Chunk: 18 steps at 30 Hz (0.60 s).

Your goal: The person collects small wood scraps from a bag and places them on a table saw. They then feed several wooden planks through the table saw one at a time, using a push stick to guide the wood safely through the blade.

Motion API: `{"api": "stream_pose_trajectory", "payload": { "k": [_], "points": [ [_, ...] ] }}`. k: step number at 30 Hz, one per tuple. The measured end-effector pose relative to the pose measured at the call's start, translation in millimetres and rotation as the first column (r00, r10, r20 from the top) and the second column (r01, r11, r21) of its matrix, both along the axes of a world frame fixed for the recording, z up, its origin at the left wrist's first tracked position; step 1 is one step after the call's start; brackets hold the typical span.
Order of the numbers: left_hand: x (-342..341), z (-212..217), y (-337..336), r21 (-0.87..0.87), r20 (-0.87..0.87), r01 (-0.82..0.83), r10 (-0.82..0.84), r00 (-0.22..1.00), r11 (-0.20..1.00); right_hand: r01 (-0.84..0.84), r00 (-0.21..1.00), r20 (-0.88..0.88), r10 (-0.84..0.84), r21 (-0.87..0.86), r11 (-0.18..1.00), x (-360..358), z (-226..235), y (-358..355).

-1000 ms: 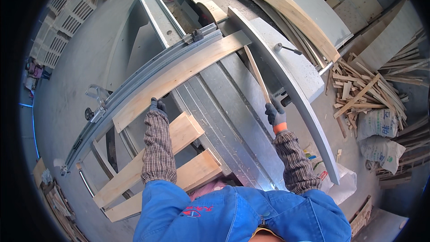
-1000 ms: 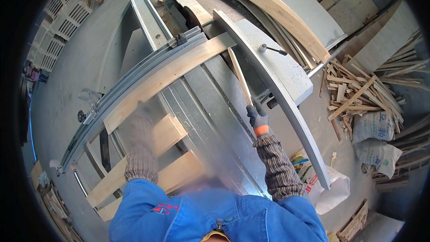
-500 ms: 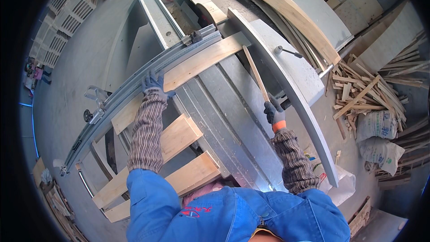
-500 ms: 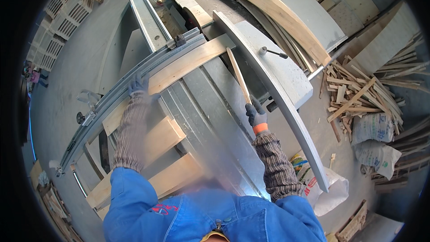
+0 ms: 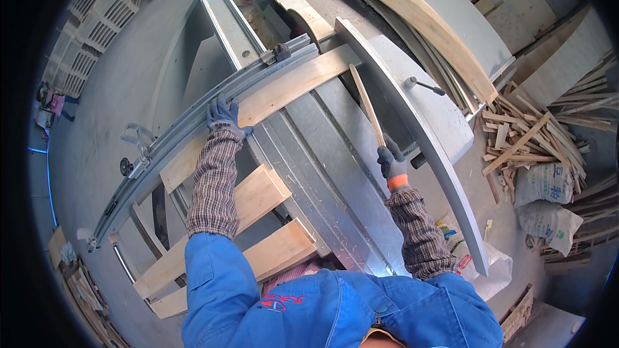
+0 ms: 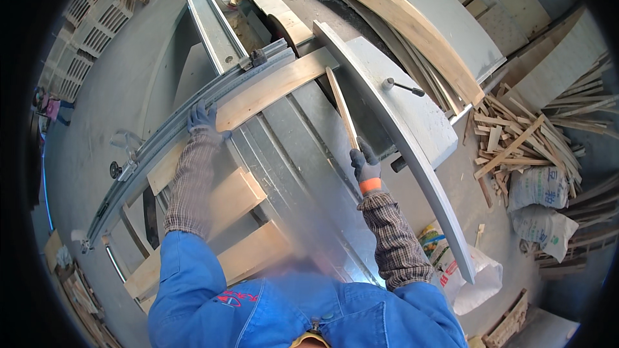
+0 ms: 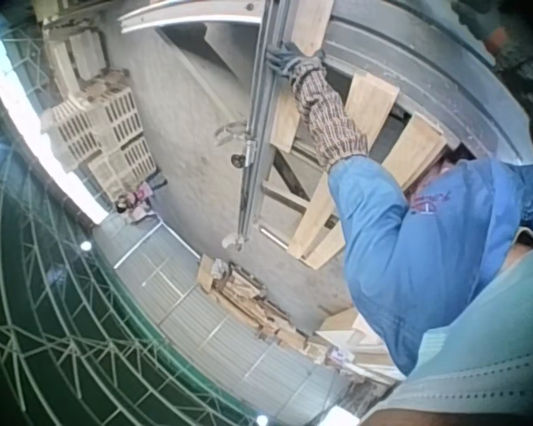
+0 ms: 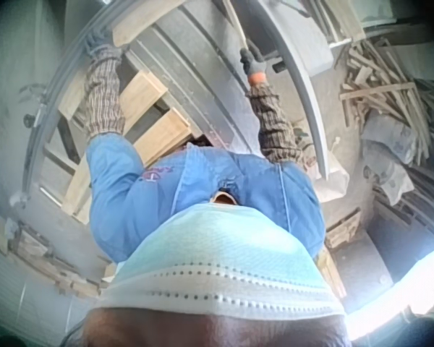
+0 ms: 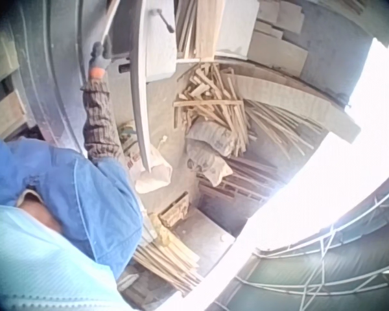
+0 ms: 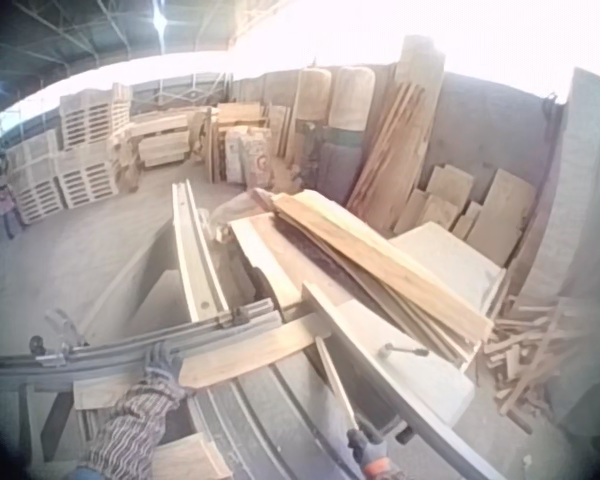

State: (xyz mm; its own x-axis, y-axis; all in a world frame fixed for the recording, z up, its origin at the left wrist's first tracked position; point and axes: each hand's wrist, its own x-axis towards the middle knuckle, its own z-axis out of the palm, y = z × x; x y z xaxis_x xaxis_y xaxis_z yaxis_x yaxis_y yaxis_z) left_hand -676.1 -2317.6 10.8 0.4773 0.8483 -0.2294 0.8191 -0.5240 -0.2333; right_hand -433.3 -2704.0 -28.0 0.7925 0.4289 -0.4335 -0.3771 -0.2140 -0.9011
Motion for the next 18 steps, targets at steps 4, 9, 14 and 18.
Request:
{"api": "stream_pose_trajectory", "payload": {
  "k": [4,9,14,18],
  "points": [
    [10.1,6.7,11.6,-0.021,-0.036,-0.012,0.012,0.999,1.0,0.005,0.999,0.043,-0.007,0.05,0.999,7.5,-11.1,13.9],
    [11.4,-0.5,35.0,-0.02,-0.016,-0.023,0.023,1.0,1.0,-0.03,0.999,0.024,0.031,-0.039,0.999,16.3,-2.8,36.3],
    [21.8,3.6,51.4,-0.087,-0.078,-0.076,0.069,0.995,0.993,-0.046,0.998,0.048,0.049,-0.055,0.997,24.8,-7.8,54.7],
    [29.4,9.9,61.6,-0.116,-0.107,-0.096,0.083,0.991,0.989,-0.074,0.996,0.05,0.074,-0.007,0.997,38.9,-16.0,78.4]
  ]
}}
